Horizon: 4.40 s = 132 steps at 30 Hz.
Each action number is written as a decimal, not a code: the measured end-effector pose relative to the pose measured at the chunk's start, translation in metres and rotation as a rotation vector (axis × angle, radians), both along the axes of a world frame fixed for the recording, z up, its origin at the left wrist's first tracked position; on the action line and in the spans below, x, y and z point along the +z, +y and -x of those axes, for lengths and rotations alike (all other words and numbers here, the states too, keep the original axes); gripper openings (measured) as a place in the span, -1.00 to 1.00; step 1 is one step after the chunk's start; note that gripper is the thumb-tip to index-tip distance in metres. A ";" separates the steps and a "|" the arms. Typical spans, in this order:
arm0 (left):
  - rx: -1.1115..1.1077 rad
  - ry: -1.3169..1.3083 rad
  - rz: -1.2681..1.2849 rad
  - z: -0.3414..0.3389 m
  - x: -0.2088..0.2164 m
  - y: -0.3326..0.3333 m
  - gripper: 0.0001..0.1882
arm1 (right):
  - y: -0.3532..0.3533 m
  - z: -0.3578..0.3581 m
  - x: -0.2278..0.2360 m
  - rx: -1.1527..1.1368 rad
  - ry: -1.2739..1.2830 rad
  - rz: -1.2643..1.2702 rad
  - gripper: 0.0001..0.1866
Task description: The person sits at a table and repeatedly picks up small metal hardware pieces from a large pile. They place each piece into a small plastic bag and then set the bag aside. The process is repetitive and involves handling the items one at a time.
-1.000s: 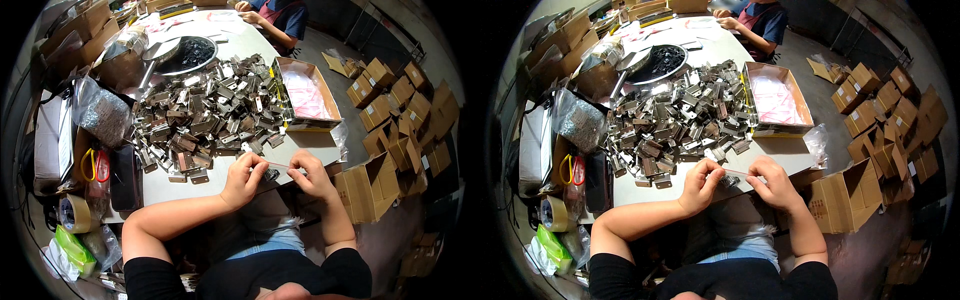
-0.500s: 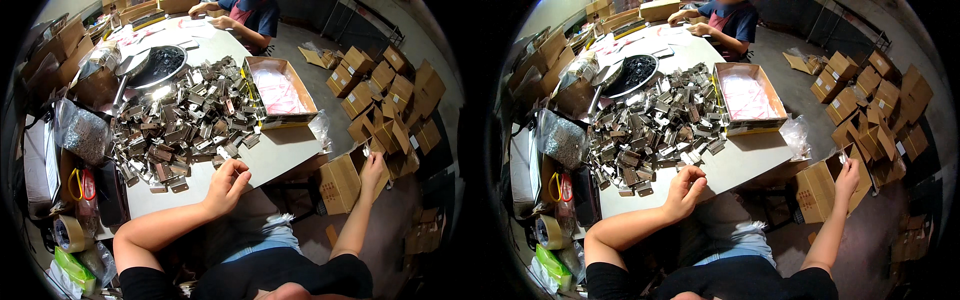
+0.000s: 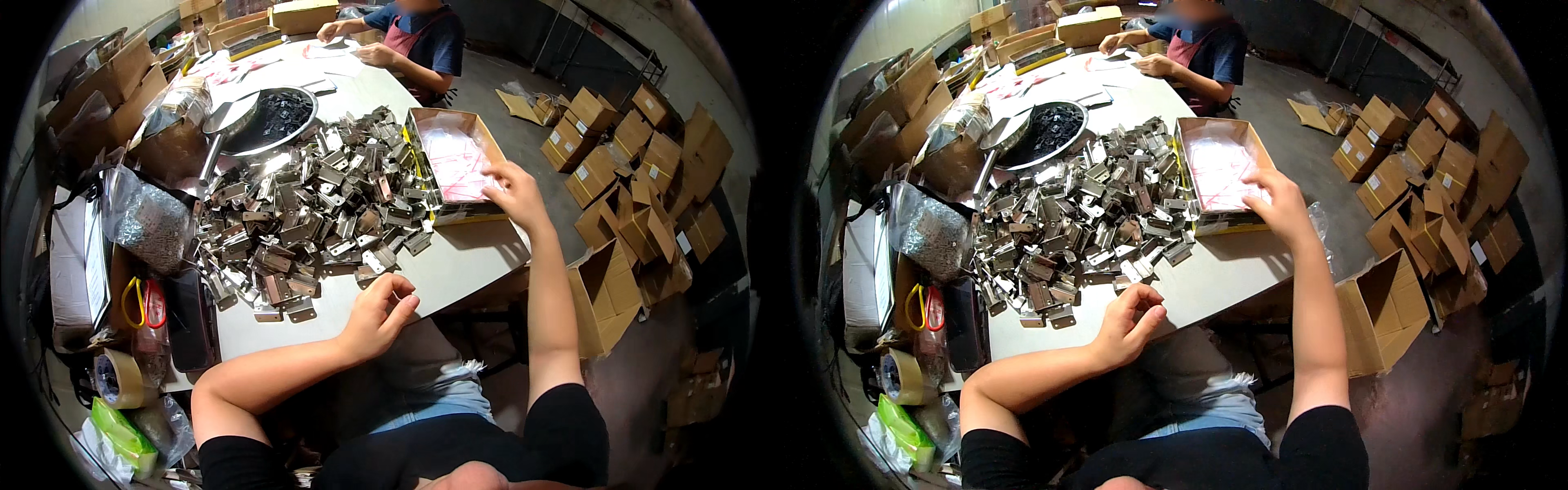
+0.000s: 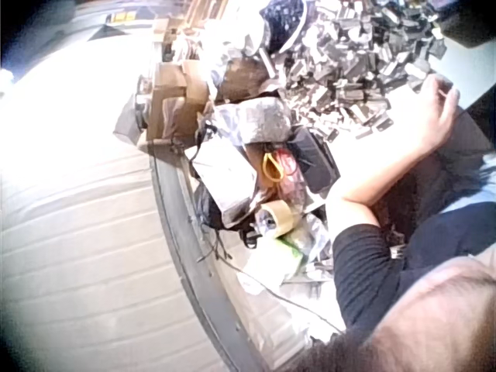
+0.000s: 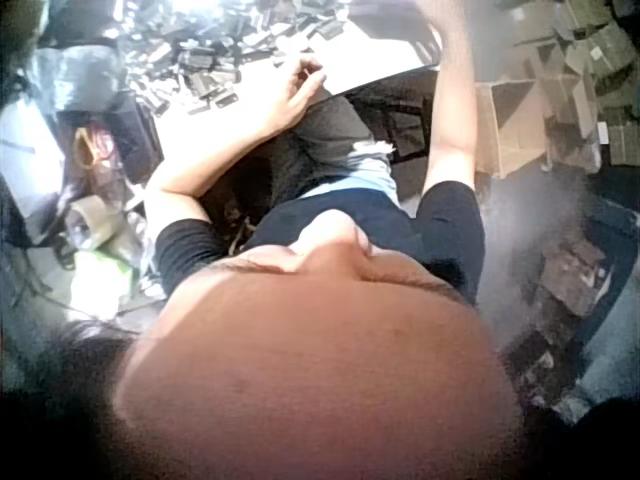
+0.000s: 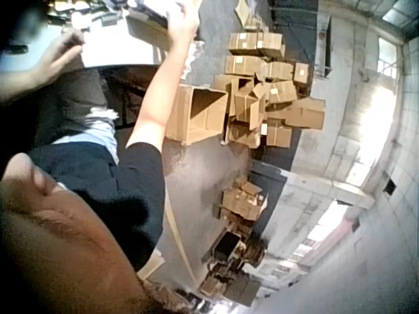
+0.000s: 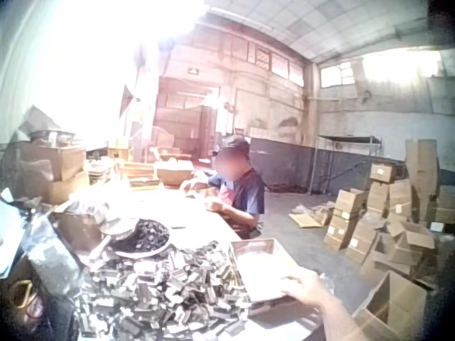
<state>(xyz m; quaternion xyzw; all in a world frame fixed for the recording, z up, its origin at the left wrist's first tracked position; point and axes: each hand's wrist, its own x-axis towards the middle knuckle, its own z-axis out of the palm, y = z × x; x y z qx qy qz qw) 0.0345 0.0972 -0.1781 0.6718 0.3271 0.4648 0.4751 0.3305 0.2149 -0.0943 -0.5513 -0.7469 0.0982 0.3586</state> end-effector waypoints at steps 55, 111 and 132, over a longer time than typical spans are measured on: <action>-0.184 0.151 0.072 0.003 0.003 -0.007 -0.71 | -0.158 0.092 -0.015 0.369 0.076 -0.088 -0.68; -0.643 0.160 0.206 -0.007 -0.011 -0.019 -0.44 | -0.111 0.099 -0.058 0.055 -0.305 -0.080 -0.81; -0.618 0.179 0.219 -0.008 -0.014 -0.019 -0.50 | -0.080 0.058 -0.058 0.089 -0.013 0.261 -0.75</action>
